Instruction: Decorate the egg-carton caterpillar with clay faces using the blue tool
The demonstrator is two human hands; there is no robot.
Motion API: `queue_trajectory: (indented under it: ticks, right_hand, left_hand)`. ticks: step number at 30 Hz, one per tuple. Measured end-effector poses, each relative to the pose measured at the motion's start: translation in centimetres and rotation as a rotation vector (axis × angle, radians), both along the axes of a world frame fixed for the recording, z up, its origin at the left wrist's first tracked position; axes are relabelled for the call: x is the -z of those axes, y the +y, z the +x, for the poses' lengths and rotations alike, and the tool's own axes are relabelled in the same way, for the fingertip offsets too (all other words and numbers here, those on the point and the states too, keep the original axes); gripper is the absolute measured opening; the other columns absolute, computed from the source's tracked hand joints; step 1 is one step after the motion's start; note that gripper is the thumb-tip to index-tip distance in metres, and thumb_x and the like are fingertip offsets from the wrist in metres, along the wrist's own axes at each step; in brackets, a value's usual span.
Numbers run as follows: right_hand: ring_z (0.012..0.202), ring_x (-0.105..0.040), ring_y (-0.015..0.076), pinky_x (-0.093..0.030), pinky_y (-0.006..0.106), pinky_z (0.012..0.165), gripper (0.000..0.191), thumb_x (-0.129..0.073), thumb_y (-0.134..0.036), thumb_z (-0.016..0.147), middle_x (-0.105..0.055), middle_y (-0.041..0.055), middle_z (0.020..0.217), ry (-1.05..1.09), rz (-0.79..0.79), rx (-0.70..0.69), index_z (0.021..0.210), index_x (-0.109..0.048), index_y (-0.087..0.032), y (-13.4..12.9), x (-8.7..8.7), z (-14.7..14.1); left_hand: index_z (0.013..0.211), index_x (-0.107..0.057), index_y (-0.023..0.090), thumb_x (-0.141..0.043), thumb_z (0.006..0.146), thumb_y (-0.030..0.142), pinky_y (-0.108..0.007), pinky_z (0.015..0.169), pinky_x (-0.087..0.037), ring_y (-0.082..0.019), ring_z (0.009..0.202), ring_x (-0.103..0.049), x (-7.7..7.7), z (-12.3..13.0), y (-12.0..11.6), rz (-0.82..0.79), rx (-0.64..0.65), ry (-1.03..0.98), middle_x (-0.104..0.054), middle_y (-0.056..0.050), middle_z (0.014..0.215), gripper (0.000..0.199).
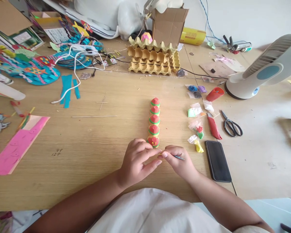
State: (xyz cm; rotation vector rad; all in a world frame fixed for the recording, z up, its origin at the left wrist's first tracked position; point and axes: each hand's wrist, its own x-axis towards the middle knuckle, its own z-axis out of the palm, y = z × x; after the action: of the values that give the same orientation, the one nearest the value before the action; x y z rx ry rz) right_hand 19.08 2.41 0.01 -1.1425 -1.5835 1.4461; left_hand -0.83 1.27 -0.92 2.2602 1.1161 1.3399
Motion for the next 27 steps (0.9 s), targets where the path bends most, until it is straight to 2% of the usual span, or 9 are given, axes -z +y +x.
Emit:
queue_trajectory:
  ticks: [4,7,10,13,16,22,27]
  right_hand:
    - [0.057,-0.044,0.0137,-0.035,0.029,0.058,0.045,-0.067,-0.053,0.092,-0.048,-0.0007,0.056,-0.034,0.094,-0.055,0.064,-0.073,-0.019,-0.2,-0.1,-0.1]
    - [0.057,-0.041,0.0135,-0.034,0.029,0.058,0.052,-0.059,-0.053,0.097,-0.045,-0.0008,0.056,-0.019,0.078,-0.055,0.061,-0.068,-0.018,-0.3,0.2,0.1]
    - [0.063,-0.052,0.0163,-0.041,0.029,0.061,0.049,-0.059,-0.056,0.096,-0.057,0.0020,0.061,0.051,-0.038,-0.030,0.068,-0.073,-0.018,-0.3,0.4,0.1]
    - [0.076,-0.064,0.0208,-0.050,0.031,0.071,0.032,-0.074,-0.051,0.087,-0.071,0.0041,0.073,0.136,-0.187,-0.047,0.080,-0.080,-0.021,-0.3,0.5,0.0]
    - [0.075,-0.066,0.0198,-0.052,0.032,0.074,0.022,-0.079,-0.044,0.083,-0.074,0.0037,0.074,0.192,-0.259,-0.020,0.079,-0.082,-0.022,-0.3,0.5,-0.3]
    - [0.069,-0.060,0.0146,-0.048,0.027,0.068,0.022,-0.085,-0.042,0.078,-0.073,0.0022,0.073,0.251,-0.327,0.111,0.079,-0.080,-0.020,-0.3,1.3,-0.1]
    - [0.057,-0.047,0.0114,-0.038,0.027,0.057,0.035,-0.079,-0.050,0.081,-0.062,-0.0001,0.060,0.241,-0.289,0.161,0.069,-0.077,-0.018,-0.2,2.0,0.6]
  left_hand:
    - [0.104,-0.071,0.024,-0.073,0.089,0.017,-0.033,0.079,-0.049,-0.015,0.081,-0.058,-0.3,0.2,0.1,0.031,0.003,-0.026,-0.068,0.000,0.083,0.016]
    - [0.100,-0.073,0.024,-0.073,0.089,0.014,-0.032,0.077,-0.049,-0.015,0.080,-0.058,-0.5,0.1,0.2,0.029,-0.001,-0.026,-0.067,0.001,0.079,0.015]
    - [0.102,-0.073,0.025,-0.072,0.089,0.012,-0.033,0.078,-0.048,-0.015,0.082,-0.057,-0.5,-0.1,0.2,0.039,-0.012,-0.009,-0.067,0.001,0.080,0.018]
    - [0.104,-0.072,0.025,-0.073,0.088,0.012,-0.032,0.078,-0.048,-0.015,0.080,-0.056,-0.3,-0.2,0.2,0.076,-0.021,0.016,-0.067,0.001,0.079,0.021]
    - [0.107,-0.071,0.024,-0.074,0.086,0.010,-0.033,0.078,-0.049,-0.015,0.080,-0.057,-0.3,-0.1,0.2,0.087,-0.018,0.029,-0.068,0.001,0.082,0.026]
    - [0.117,-0.068,0.020,-0.072,0.086,0.009,-0.036,0.082,-0.051,-0.018,0.088,-0.057,-0.6,-0.4,0.2,0.053,-0.047,-0.009,-0.066,-0.004,0.090,0.033]
    - [0.120,-0.068,0.020,-0.072,0.085,0.005,-0.036,0.083,-0.050,-0.018,0.088,-0.056,-0.5,-0.6,0.2,0.024,-0.039,-0.027,-0.064,-0.003,0.090,0.038]
